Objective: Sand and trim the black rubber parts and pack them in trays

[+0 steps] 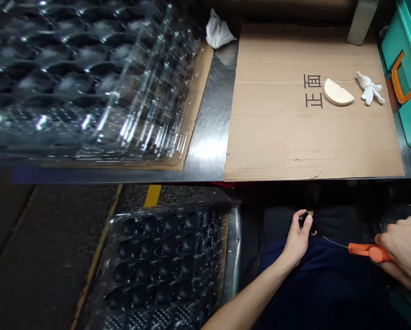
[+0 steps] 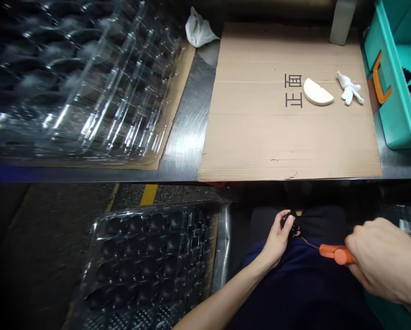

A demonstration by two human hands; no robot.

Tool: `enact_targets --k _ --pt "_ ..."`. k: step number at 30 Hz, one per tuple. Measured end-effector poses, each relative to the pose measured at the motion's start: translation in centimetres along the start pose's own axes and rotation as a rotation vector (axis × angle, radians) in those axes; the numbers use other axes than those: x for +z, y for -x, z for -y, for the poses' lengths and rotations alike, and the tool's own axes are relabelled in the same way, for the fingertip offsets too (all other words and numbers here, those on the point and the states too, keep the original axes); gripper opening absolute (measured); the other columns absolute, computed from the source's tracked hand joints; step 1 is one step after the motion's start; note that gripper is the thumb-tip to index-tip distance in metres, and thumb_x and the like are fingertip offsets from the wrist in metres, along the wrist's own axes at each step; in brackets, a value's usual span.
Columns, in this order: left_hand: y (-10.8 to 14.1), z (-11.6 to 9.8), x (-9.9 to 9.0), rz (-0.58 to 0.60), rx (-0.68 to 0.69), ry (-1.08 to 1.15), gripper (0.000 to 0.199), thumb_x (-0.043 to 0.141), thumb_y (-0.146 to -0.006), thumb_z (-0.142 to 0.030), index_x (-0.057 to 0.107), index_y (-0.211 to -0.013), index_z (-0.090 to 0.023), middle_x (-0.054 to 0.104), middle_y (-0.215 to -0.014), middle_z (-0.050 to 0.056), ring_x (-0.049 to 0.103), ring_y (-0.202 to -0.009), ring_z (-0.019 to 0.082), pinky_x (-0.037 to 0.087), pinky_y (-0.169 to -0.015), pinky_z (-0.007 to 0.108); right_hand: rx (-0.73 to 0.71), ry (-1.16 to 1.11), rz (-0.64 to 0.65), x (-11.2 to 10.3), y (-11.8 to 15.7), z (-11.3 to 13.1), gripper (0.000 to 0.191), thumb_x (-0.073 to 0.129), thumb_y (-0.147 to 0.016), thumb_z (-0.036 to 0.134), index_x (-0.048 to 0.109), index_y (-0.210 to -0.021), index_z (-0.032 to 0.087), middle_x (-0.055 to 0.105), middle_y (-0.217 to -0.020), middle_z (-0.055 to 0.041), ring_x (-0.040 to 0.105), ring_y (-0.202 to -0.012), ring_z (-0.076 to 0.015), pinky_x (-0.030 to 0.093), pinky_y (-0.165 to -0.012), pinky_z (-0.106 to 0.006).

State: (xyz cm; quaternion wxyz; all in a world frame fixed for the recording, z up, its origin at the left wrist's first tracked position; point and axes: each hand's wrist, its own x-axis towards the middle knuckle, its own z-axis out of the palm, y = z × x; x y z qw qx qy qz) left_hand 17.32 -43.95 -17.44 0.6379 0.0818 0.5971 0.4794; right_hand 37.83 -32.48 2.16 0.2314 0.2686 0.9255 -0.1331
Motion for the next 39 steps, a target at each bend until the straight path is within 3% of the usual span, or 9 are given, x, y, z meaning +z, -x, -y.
enact_targets --k 4,8,11,15,22,27,35,39 --pt "0.4 0.2 -0.2 0.057 0.127 -0.189 0.057 0.064 -0.090 -0.061 0.054 -0.132 -0.025 0.062 -0.110 0.007 0.063 -0.091 0.018 0.060 -0.085 0.037 0.024 -0.021 0.099 -1.1 -1.2 -0.5 0.036 0.055 -0.090 0.035 0.057 -0.058 0.021 0.058 -0.052 -0.0040 0.051 -0.042 -0.0162 0.023 -0.054 -0.031" --pt "0.3 0.2 -0.1 0.064 0.148 -0.177 0.055 0.058 -0.094 -0.060 0.051 -0.137 -0.026 0.059 -0.115 0.007 0.063 -0.093 0.018 0.061 -0.086 0.038 0.103 -0.006 0.235 -2.4 -2.5 -1.0 0.035 0.054 -0.092 0.039 0.064 -0.065 0.020 0.065 -0.060 -0.0082 0.061 -0.049 -0.0219 0.028 -0.055 -0.031" --pt "0.0 0.1 -0.4 -0.006 0.164 -0.119 0.053 0.066 -0.092 -0.053 0.055 -0.136 -0.026 0.059 -0.115 0.008 0.063 -0.096 0.019 0.058 -0.090 0.036 0.120 -0.020 0.323 -2.7 -3.1 -0.8 0.036 0.052 -0.093 0.040 0.067 -0.069 0.019 0.068 -0.065 -0.0109 0.066 -0.057 -0.0269 0.032 -0.056 -0.032" --pt "-0.4 0.3 -1.2 -0.039 0.175 -0.057 0.049 0.078 -0.084 -0.043 0.062 -0.127 -0.025 0.060 -0.125 0.010 0.060 -0.115 0.023 0.052 -0.100 0.035 0.114 -0.073 0.357 -2.4 -3.5 -0.6 0.033 0.055 -0.091 0.040 0.067 -0.071 0.019 0.068 -0.068 -0.0108 0.069 -0.063 -0.0285 0.035 -0.059 -0.032" --pt "-0.6 0.3 -1.7 0.059 0.162 -0.170 0.055 0.063 -0.093 -0.055 0.054 -0.139 -0.027 0.062 -0.119 0.008 0.062 -0.098 0.019 0.059 -0.087 0.036 0.121 -0.070 0.444 -2.7 -5.1 -1.6 0.032 0.059 -0.089 0.045 0.068 -0.071 0.020 0.068 -0.067 -0.0085 0.070 -0.066 -0.0269 0.037 -0.059 -0.030" --pt "-1.5 -0.4 -1.4 0.094 0.227 -0.175 0.055 0.068 -0.091 -0.051 0.058 -0.140 -0.028 0.062 -0.126 0.009 0.063 -0.102 0.019 0.055 -0.094 0.033 0.166 0.015 0.429 -3.4 -5.8 -1.9 0.029 0.060 -0.088 0.041 0.072 -0.075 0.018 0.070 -0.068 -0.0093 0.072 -0.067 -0.0269 0.040 -0.060 -0.030" --pt "-2.6 0.9 -2.7 0.139 0.062 -0.114 0.057 0.069 -0.088 -0.058 0.058 -0.135 -0.028 0.061 -0.114 0.006 0.060 -0.080 0.012 0.057 -0.070 0.027 0.152 -0.012 0.378 -3.2 -5.8 -1.7 0.030 0.063 -0.085 0.043 0.069 -0.069 0.018 0.068 -0.067 -0.0098 0.071 -0.066 -0.0287 0.040 -0.059 -0.032" --pt "-2.4 0.7 -3.2 0.157 0.010 0.009 0.058 0.074 -0.084 -0.056 0.060 -0.132 -0.027 0.060 -0.119 0.007 0.061 -0.084 0.014 0.055 -0.068 0.027 0.152 -0.030 0.381 -3.5 -6.1 -1.6 0.029 0.063 -0.085 0.043 0.068 -0.068 0.019 0.067 -0.065 -0.0093 0.070 -0.063 -0.0279 0.041 -0.060 -0.032"
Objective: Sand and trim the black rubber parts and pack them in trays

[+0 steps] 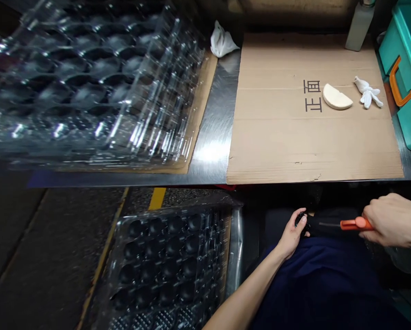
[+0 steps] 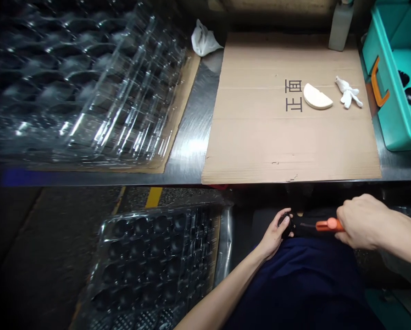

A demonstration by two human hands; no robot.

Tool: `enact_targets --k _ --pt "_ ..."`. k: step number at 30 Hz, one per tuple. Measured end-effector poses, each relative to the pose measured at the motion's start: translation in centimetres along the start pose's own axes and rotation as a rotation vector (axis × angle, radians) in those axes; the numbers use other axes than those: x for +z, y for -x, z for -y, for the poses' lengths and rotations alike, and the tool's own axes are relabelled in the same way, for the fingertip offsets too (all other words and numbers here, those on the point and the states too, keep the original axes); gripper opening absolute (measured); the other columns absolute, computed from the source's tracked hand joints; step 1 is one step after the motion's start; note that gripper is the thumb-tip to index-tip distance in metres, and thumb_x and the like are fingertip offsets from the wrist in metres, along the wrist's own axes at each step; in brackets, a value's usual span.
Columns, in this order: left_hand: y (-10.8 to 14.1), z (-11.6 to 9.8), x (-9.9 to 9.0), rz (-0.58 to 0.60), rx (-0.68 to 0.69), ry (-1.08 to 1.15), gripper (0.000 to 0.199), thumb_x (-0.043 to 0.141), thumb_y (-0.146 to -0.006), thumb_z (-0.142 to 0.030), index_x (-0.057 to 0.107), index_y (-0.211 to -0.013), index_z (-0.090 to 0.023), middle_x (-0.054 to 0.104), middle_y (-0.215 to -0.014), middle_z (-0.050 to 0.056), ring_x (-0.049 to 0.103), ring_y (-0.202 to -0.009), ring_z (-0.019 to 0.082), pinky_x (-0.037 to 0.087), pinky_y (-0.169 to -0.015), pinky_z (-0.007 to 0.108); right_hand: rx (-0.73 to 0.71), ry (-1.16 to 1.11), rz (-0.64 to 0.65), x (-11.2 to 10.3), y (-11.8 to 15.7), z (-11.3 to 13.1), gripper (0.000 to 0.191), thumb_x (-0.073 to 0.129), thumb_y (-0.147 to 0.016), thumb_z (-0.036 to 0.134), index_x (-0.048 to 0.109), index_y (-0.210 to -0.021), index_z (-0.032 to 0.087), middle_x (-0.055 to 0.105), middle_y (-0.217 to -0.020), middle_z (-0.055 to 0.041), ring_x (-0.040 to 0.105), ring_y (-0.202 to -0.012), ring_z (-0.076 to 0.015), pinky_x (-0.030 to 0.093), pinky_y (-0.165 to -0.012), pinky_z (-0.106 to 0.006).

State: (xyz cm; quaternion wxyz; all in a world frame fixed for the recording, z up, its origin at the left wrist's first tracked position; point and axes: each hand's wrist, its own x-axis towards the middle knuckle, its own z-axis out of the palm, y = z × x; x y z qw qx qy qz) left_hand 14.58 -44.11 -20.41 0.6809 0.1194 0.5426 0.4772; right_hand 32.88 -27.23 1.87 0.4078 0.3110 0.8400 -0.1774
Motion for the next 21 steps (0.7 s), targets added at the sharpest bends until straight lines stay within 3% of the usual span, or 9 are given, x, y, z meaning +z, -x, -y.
enact_targets --k 3,5,7,9,14,18,21 --pt "0.3 -0.5 -0.2 0.037 0.036 -0.122 0.054 0.077 -0.083 -0.051 0.064 -0.130 -0.027 0.060 -0.121 0.008 0.061 -0.084 0.015 0.056 -0.075 0.030 0.004 0.013 0.018 -0.4 -0.1 0.1 0.032 0.060 -0.087 0.045 0.069 -0.069 0.020 0.067 -0.064 -0.0091 0.070 -0.063 -0.0269 0.042 -0.060 -0.032" --pt "0.5 -0.8 -0.3 0.062 0.102 -0.270 0.049 0.079 -0.082 -0.045 0.068 -0.126 -0.027 0.060 -0.125 0.008 0.062 -0.097 0.019 0.053 -0.092 0.035 0.026 0.034 0.010 -0.6 -0.1 0.1 0.034 0.059 -0.088 0.047 0.070 -0.071 0.019 0.068 -0.065 -0.0101 0.070 -0.065 -0.0279 0.042 -0.060 -0.032" --pt "0.8 -1.0 -0.4 0.095 0.179 -0.393 0.043 0.078 -0.083 -0.040 0.070 -0.123 -0.028 0.060 -0.128 0.008 0.059 -0.115 0.023 0.044 -0.109 0.039 0.034 0.054 0.020 -0.8 -0.1 0.2 0.034 0.059 -0.088 0.047 0.070 -0.072 0.019 0.069 -0.067 -0.0112 0.071 -0.067 -0.0296 0.042 -0.060 -0.033" --pt "0.9 -1.1 -0.3 0.122 0.226 -0.477 0.042 0.075 -0.086 -0.037 0.069 -0.126 -0.028 0.060 -0.129 0.009 0.055 -0.125 0.025 0.036 -0.117 0.041 0.019 0.056 0.021 -0.8 -0.2 0.4 0.032 0.060 -0.087 0.045 0.071 -0.073 0.019 0.070 -0.069 -0.0118 0.072 -0.068 -0.0307 0.043 -0.060 -0.034" --pt "0.9 -1.4 0.0 0.168 0.205 -0.499 0.045 0.072 -0.089 -0.037 0.064 -0.133 -0.028 0.061 -0.130 0.009 0.057 -0.123 0.026 0.037 -0.115 0.043 -0.007 0.023 -0.014 -0.5 -0.5 0.9 0.033 0.062 -0.085 0.047 0.070 -0.069 0.019 0.068 -0.066 -0.0099 0.071 -0.067 -0.0269 0.044 -0.064 -0.032" --pt "0.9 -1.3 0.1 0.106 0.162 -0.438 0.044 0.079 -0.082 -0.036 0.069 -0.124 -0.026 0.064 -0.124 0.009 0.059 -0.118 0.025 0.041 -0.112 0.042 -0.013 -0.025 -0.057 -0.1 -0.7 0.9 0.040 0.063 -0.083 0.054 0.067 -0.064 0.020 0.063 -0.059 -0.0075 0.069 -0.063 -0.0249 0.044 -0.064 -0.031" --pt "0.7 -0.9 0.0 0.065 0.090 -0.321 0.044 0.079 -0.081 -0.040 0.068 -0.121 -0.024 0.065 -0.117 0.008 0.062 -0.102 0.022 0.053 -0.094 0.037 -0.014 -0.034 -0.047 0.3 -0.7 0.7 0.042 0.063 -0.084 0.056 0.066 -0.062 0.020 0.062 -0.056 -0.0067 0.068 -0.061 -0.0239 0.043 -0.063 -0.031"
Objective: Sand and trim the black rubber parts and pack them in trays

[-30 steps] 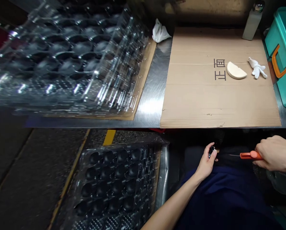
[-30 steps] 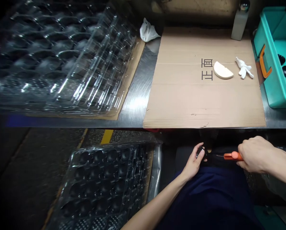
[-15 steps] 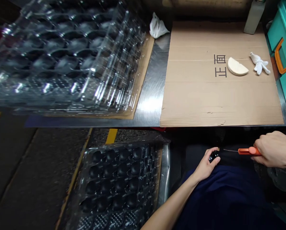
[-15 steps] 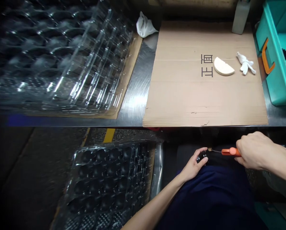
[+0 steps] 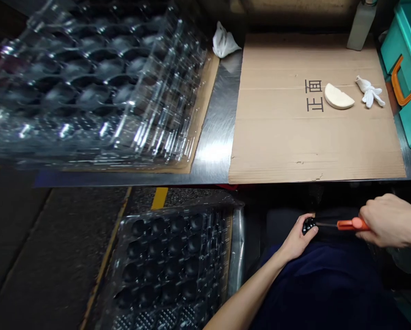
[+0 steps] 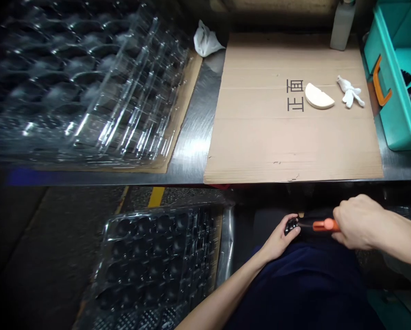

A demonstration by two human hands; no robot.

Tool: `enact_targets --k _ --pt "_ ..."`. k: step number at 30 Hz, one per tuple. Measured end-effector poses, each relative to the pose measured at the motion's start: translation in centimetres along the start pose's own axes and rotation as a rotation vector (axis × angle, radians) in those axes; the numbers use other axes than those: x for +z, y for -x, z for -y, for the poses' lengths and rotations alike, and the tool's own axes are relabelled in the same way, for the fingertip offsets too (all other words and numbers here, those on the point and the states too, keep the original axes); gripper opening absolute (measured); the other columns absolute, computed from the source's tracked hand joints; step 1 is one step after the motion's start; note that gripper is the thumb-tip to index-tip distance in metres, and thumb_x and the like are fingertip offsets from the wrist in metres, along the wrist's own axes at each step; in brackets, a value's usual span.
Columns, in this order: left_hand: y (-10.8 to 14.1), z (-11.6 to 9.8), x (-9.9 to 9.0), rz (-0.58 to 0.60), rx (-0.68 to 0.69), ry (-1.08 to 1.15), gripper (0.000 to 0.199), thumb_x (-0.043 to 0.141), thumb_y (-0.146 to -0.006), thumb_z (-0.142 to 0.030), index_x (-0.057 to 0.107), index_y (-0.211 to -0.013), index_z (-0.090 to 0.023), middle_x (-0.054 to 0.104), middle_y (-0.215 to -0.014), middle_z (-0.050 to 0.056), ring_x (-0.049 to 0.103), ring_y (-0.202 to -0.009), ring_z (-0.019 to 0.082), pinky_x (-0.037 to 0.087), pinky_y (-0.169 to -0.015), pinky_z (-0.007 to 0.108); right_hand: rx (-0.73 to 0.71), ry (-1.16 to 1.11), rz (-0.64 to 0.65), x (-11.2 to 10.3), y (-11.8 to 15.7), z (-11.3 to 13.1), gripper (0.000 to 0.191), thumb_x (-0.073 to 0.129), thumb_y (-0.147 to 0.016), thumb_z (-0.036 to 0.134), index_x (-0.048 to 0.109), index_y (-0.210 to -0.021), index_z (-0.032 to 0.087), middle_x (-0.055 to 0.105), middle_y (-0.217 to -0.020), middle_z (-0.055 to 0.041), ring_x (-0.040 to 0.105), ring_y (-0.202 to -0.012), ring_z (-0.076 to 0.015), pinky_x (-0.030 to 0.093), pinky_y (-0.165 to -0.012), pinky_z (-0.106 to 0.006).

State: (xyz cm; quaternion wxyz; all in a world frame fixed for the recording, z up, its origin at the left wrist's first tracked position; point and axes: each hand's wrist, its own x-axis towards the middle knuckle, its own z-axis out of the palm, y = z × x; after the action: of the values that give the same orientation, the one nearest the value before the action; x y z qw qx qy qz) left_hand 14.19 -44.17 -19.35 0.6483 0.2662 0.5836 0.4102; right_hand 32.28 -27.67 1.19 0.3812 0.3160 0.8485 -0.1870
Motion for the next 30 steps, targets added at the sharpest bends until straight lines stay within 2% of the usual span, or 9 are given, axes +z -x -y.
enact_targets --k 3,6,12,17,21,23,25,27,30 --pt "-0.5 0.7 0.2 -0.047 -0.083 0.167 0.043 0.072 -0.085 -0.047 0.066 -0.120 -0.022 0.065 -0.110 0.008 0.063 -0.084 0.018 0.056 -0.071 0.030 -0.003 0.016 0.021 0.6 0.2 0.0 0.039 0.062 -0.085 0.052 0.068 -0.066 0.019 0.065 -0.060 -0.0080 0.069 -0.063 -0.0243 0.043 -0.063 -0.030" --pt "-1.1 1.1 0.5 -0.126 -0.152 0.349 0.044 0.068 -0.087 -0.053 0.063 -0.115 -0.019 0.066 -0.100 0.006 0.065 -0.072 0.016 0.055 -0.060 0.028 0.006 0.042 0.000 1.3 0.4 0.2 0.035 0.060 -0.088 0.046 0.070 -0.071 0.018 0.069 -0.069 -0.0111 0.071 -0.066 -0.0271 0.043 -0.062 -0.032" --pt "-1.4 0.4 0.8 -0.179 -0.329 0.670 0.039 0.065 -0.090 -0.050 0.058 -0.108 -0.017 0.068 -0.088 0.006 0.069 -0.069 0.019 0.058 -0.066 0.035 -0.011 -0.023 -0.019 2.7 0.3 1.3 0.037 0.058 -0.091 0.045 0.070 -0.071 0.017 0.068 -0.066 -0.0100 0.070 -0.065 -0.0252 0.044 -0.064 -0.031" --pt "-1.3 -0.1 0.7 -0.172 -0.387 0.735 0.033 0.061 -0.094 -0.044 0.060 -0.108 -0.015 0.069 -0.087 0.008 0.069 -0.068 0.019 0.058 -0.067 0.035 -0.015 -0.064 -0.027 3.3 0.0 1.3 0.036 0.058 -0.092 0.045 0.067 -0.069 0.018 0.066 -0.065 -0.0088 0.068 -0.062 -0.0249 0.042 -0.063 -0.032" --pt "-1.0 -0.4 0.3 -0.083 -0.409 0.714 0.035 0.064 -0.091 -0.045 0.064 -0.110 -0.015 0.070 -0.091 0.009 0.070 -0.070 0.020 0.057 -0.062 0.032 -0.182 -0.361 -0.042 3.8 1.2 -0.7 0.037 0.067 -0.088 0.051 0.064 -0.067 0.021 0.061 -0.058 -0.0008 0.061 -0.055 -0.0180 0.040 -0.058 -0.028" --pt "-0.7 -0.6 0.0 -0.049 -0.430 0.692 0.036 0.065 -0.091 -0.044 0.065 -0.113 -0.015 0.071 -0.094 0.010 0.071 -0.072 0.021 0.057 -0.062 0.031 -0.235 -0.640 -0.190 4.5 2.7 -2.1 0.033 0.071 -0.088 0.052 0.069 -0.074 0.022 0.065 -0.065 -0.0001 0.063 -0.060 -0.0158 0.045 -0.060 -0.027" --pt "-0.6 -0.7 -0.4 -0.046 -0.455 0.669 0.036 0.064 -0.092 -0.042 0.065 -0.117 -0.015 0.073 -0.098 0.011 0.071 -0.075 0.022 0.058 -0.064 0.032 -0.207 -0.929 -0.472 5.8 4.8 -3.4 0.028 0.074 -0.088 0.050 0.074 -0.089 0.022 0.073 -0.085 -0.0035 0.069 -0.077 -0.0184 0.052 -0.071 -0.028" --pt "-0.8 -0.7 -0.8 -0.053 -0.487 0.642 0.036 0.062 -0.094 -0.039 0.065 -0.121 -0.015 0.074 -0.103 0.013 0.072 -0.078 0.023 0.059 -0.066 0.033 -0.075 -1.167 -0.811 7.8 6.8 -4.4 0.029 0.074 -0.089 0.048 0.075 -0.100 0.022 0.075 -0.103 -0.0077 0.070 -0.090 -0.0217 0.057 -0.078 -0.033" --pt "-1.4 -0.8 -1.2 -0.042 -0.528 0.618 0.036 0.060 -0.096 -0.034 0.064 -0.125 -0.014 0.074 -0.108 0.016 0.073 -0.080 0.024 0.061 -0.068 0.035 0.240 -1.400 -1.363 11.7 8.2 -5.9 0.031 0.073 -0.090 0.050 0.071 -0.105 0.023 0.072 -0.109 -0.0083 0.067 -0.079 -0.0176 0.059 -0.073 -0.035"
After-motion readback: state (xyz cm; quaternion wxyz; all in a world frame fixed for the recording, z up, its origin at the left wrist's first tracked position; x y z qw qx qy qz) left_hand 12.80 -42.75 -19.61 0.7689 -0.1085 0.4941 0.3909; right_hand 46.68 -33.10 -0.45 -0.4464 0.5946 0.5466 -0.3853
